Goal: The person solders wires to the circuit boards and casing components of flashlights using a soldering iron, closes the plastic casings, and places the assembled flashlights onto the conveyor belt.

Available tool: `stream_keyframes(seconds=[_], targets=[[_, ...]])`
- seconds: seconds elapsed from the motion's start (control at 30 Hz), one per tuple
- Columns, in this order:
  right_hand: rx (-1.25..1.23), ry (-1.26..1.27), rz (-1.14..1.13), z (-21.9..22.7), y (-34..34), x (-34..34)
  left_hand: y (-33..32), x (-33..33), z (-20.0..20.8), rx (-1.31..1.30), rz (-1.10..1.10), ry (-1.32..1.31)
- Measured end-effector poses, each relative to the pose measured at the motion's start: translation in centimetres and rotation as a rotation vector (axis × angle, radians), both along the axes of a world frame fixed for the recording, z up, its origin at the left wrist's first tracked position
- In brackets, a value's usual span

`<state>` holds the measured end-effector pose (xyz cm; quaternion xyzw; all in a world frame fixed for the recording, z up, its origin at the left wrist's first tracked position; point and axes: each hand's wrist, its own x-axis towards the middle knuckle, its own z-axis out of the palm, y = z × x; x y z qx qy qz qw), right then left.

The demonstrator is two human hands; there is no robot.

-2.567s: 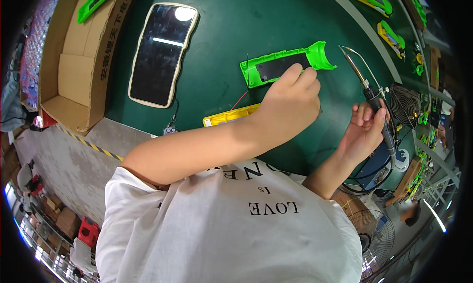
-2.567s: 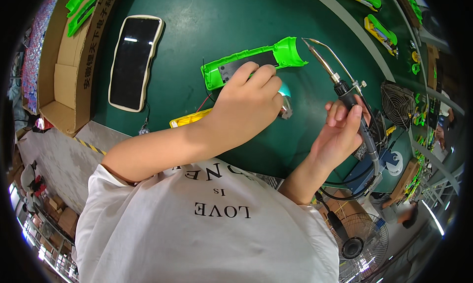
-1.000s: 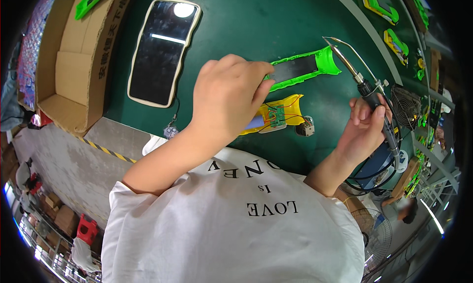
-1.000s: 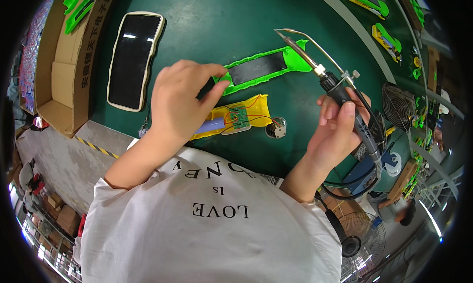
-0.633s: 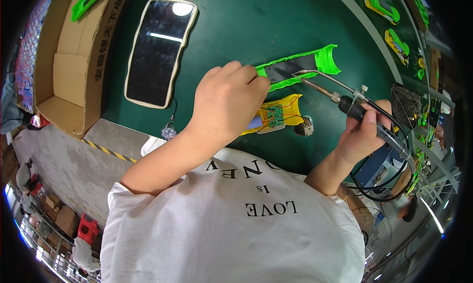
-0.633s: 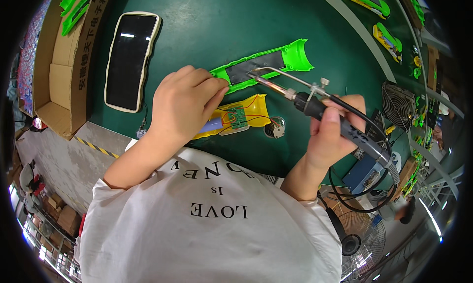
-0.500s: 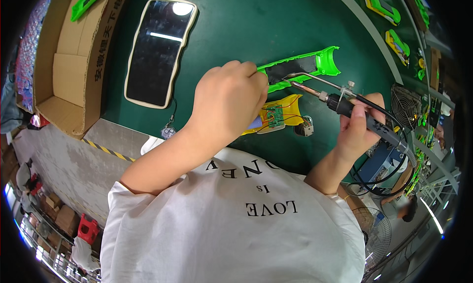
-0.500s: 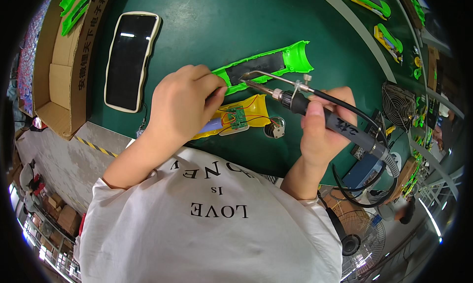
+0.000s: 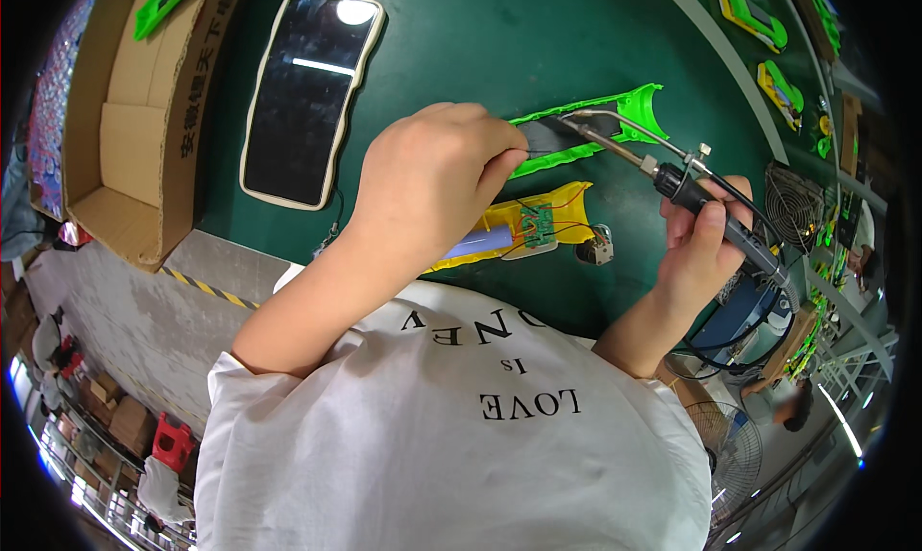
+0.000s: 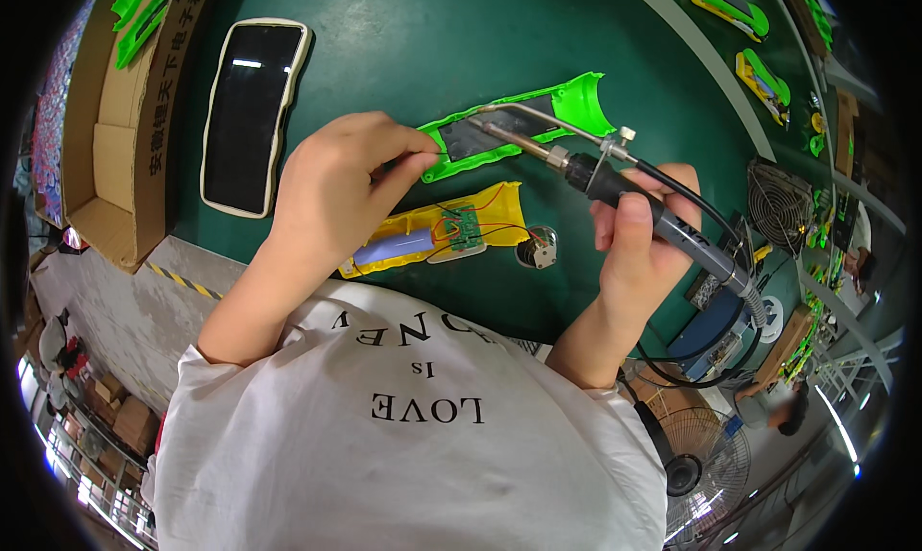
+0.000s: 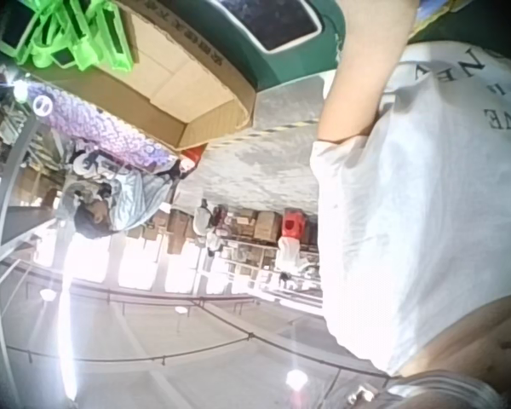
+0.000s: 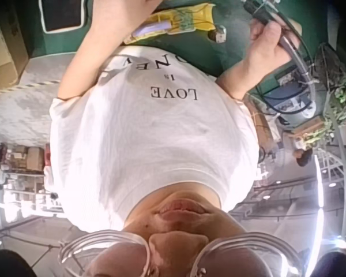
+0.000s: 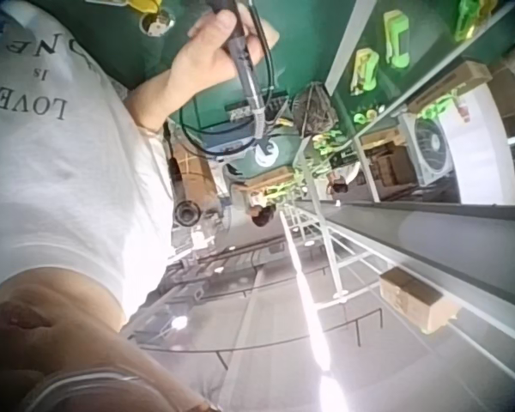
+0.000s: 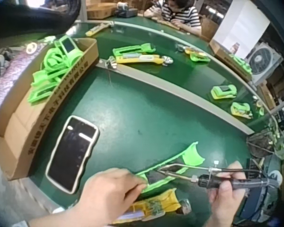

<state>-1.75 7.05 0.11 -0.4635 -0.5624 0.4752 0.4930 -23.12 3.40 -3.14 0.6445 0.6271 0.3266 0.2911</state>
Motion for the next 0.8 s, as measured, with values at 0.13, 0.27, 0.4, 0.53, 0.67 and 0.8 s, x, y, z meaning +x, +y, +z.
stream_keyframes(seconds=[0.13,0.27,0.4,0.53,0.67,0.8], targets=[[0.047,-0.003,0.084,-0.4,0.2,0.7,0.2,-0.3,-0.1,0.001,-0.034,0.015],[0.054,0.095,-0.093,-0.4,0.0,0.6,0.6,-0.9,0.3,0.004,-0.04,0.066],[0.136,0.116,-0.24,-0.4,0.3,-0.1,0.8,-1.3,0.1,-0.012,-0.081,0.057],[0.159,0.01,-0.295,-0.8,-0.2,-0.2,0.7,-1.3,-0.2,-0.03,-0.113,0.135],[0.112,-0.105,-0.126,-0.7,-0.9,-1.2,0.8,-1.1,-0.3,0.033,-0.124,0.202],[0.025,-0.188,-0.061,-1.3,-1.1,-1.6,1.0,-0.7,-0.8,0.066,-0.124,0.282]])
